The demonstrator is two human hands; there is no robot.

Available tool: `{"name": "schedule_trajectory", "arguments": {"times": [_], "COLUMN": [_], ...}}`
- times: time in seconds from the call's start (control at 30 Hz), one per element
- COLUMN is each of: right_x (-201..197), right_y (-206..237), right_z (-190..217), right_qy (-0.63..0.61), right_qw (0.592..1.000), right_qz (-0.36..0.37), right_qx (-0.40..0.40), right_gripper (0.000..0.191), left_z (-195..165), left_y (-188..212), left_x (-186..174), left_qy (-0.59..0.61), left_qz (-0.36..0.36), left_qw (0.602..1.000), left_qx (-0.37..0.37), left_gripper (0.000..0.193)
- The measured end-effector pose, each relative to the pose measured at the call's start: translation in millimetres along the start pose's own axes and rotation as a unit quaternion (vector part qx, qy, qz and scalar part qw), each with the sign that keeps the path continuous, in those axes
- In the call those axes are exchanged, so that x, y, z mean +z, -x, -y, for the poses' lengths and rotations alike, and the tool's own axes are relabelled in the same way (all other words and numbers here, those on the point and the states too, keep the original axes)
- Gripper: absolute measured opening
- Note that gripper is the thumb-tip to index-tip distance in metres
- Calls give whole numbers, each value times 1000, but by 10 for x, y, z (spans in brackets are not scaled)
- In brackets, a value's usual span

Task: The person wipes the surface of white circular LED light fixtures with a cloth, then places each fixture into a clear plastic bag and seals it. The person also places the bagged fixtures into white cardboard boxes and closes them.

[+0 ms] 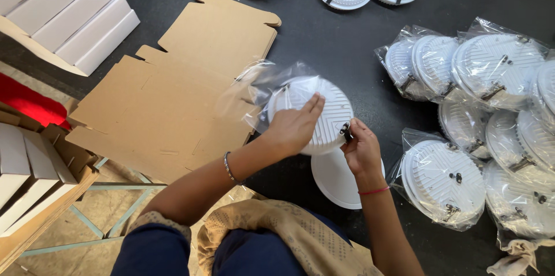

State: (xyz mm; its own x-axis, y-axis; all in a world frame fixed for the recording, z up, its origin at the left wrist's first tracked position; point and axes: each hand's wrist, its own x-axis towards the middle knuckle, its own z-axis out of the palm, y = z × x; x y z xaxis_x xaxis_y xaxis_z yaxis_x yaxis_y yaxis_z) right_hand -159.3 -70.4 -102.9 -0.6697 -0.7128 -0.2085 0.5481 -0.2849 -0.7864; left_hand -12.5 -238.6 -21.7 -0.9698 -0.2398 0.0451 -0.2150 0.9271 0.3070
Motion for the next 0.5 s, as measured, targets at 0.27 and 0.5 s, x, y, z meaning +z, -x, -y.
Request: {"name": "schedule_trajectory", "arguments": {"times": [0.27, 0.5], "right_x": [199, 249], "right_y": [219, 297], "right_z": [-3, 112], "right_qy": [39, 88], "right_qw": [999, 990], "right_qz": [-34, -93], "right_qx": [2, -53], "right_gripper": [25, 21], "left_z": [-179, -160], "left_y": [-58, 16], "left_x": [40, 65], "left_qy": [40, 51], "left_qz": [-27, -27], "left_qw": [999, 997], "left_qx": [26, 47], "left_gripper": [70, 79]}}
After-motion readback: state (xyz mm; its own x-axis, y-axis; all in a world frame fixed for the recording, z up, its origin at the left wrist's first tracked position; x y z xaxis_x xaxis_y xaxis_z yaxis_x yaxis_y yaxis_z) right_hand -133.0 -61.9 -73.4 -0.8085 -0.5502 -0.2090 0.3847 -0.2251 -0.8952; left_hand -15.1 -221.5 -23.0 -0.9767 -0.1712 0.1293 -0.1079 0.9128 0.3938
